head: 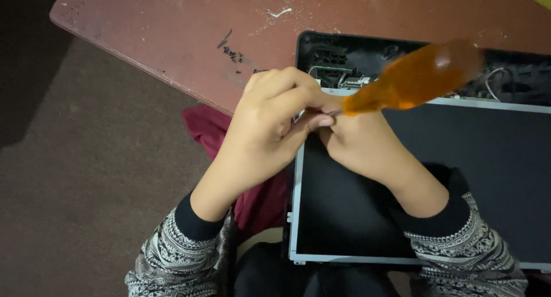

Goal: The person uses a screwdriver to remove screws from the frame of a flat-screen monitor. After removing all visible screws, they lift the screen panel away from the monitor's base, exposing the internal components.

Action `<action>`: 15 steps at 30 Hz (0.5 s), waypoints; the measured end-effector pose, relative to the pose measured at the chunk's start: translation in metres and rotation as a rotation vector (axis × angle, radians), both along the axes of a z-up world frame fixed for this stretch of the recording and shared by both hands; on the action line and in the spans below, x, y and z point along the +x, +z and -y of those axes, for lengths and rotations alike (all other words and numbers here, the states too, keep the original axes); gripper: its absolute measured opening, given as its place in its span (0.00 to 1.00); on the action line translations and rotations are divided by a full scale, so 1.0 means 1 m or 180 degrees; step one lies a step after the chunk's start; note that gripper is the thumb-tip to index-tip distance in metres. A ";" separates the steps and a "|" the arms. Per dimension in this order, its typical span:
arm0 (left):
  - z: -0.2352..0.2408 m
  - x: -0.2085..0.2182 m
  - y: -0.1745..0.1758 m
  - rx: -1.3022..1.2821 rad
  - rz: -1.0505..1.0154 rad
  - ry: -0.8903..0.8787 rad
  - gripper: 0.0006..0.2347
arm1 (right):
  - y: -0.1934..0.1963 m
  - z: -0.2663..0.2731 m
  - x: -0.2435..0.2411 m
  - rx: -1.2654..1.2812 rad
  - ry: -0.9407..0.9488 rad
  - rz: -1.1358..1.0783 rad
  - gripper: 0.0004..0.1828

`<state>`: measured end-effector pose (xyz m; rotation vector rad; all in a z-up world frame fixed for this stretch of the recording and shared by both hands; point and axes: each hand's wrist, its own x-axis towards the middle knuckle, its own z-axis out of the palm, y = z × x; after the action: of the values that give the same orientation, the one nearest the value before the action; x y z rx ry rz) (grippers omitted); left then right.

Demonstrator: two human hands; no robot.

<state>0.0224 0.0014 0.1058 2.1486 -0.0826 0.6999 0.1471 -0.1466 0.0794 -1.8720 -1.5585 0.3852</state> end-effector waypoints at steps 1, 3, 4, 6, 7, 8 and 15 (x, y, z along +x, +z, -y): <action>0.000 -0.001 0.004 0.0010 0.0007 -0.0001 0.05 | 0.000 0.001 0.000 0.0010 -0.0001 0.0007 0.08; 0.001 -0.003 0.011 0.0146 -0.0321 0.0073 0.06 | 0.000 0.003 0.000 -0.0398 0.0069 -0.0099 0.09; 0.002 -0.003 0.010 0.0158 -0.0310 0.0072 0.06 | 0.000 0.003 0.002 -0.0386 0.0066 -0.0089 0.09; 0.003 -0.003 0.008 0.0202 -0.0219 0.0154 0.06 | -0.002 0.003 0.004 -0.0225 0.0140 -0.0153 0.08; 0.003 -0.004 0.007 0.0211 -0.0200 0.0148 0.06 | -0.003 0.003 0.007 -0.0216 0.0133 -0.0134 0.08; 0.003 -0.004 0.007 0.0201 -0.0239 0.0133 0.08 | -0.003 0.003 0.010 -0.0098 0.0183 -0.0170 0.08; -0.005 -0.002 -0.001 0.0077 0.0162 -0.0152 0.09 | -0.027 0.003 0.018 0.0512 0.0447 -0.0454 0.09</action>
<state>0.0202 0.0061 0.1049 2.1448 -0.1696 0.7295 0.1652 -0.1493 0.0527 -1.5845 -1.5798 0.4327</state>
